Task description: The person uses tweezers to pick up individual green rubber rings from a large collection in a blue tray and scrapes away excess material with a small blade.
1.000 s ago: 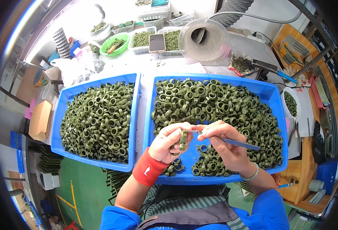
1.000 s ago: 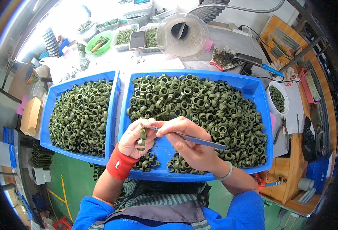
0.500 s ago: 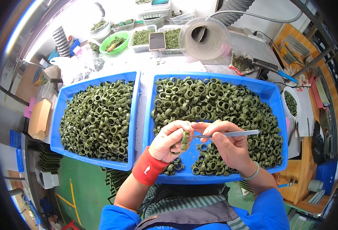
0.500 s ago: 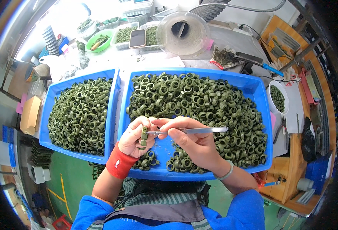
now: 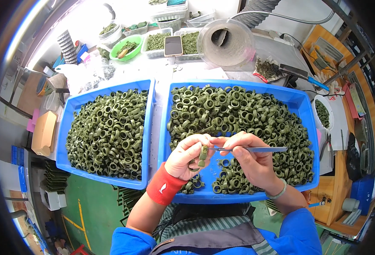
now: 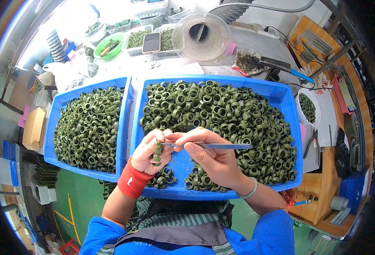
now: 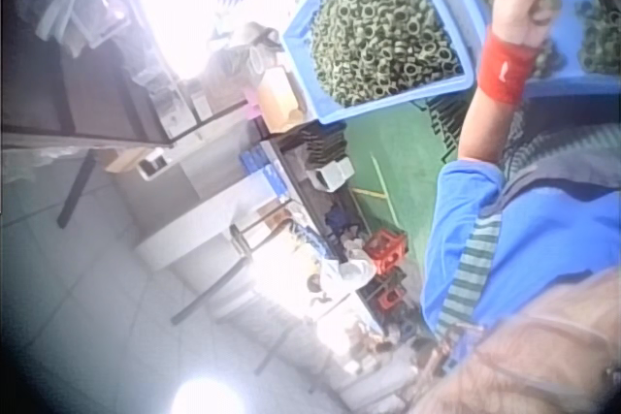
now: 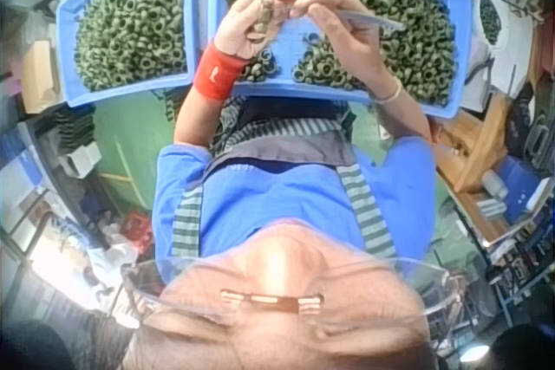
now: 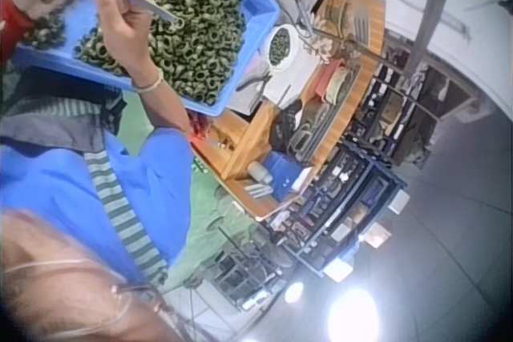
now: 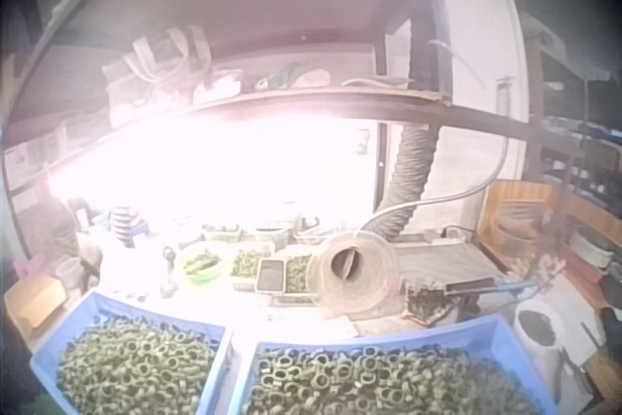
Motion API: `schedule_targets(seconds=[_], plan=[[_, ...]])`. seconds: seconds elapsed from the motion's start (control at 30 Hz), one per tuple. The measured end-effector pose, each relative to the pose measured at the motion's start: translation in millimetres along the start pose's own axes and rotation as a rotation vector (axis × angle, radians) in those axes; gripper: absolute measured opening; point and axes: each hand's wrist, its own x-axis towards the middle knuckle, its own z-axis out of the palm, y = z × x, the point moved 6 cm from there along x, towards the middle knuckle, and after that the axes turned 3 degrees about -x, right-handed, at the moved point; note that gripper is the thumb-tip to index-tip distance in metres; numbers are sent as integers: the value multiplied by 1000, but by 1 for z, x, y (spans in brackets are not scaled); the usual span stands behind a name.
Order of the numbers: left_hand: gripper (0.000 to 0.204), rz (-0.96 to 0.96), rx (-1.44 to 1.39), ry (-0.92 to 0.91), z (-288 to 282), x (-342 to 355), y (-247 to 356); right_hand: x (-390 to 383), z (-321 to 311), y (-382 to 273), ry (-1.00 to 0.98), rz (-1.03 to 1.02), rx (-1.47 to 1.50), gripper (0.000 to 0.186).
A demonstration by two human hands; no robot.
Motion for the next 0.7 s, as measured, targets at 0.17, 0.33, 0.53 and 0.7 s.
schedule_targets(seconds=[0.17,0.33,0.53,0.7], plan=[[16,0,-33,-46,-1,1,0,0,3,-1,-24,-38,17,16],[16,-4,-14,11,0,1,0,-1,1,3,-4,-20,20,17],[18,-45,5,12,10,6,3,0,-8,-2,144,4,45,19],[18,-223,95,152,6,2,-4,8,9,-16,-57,-240,-770,38]])
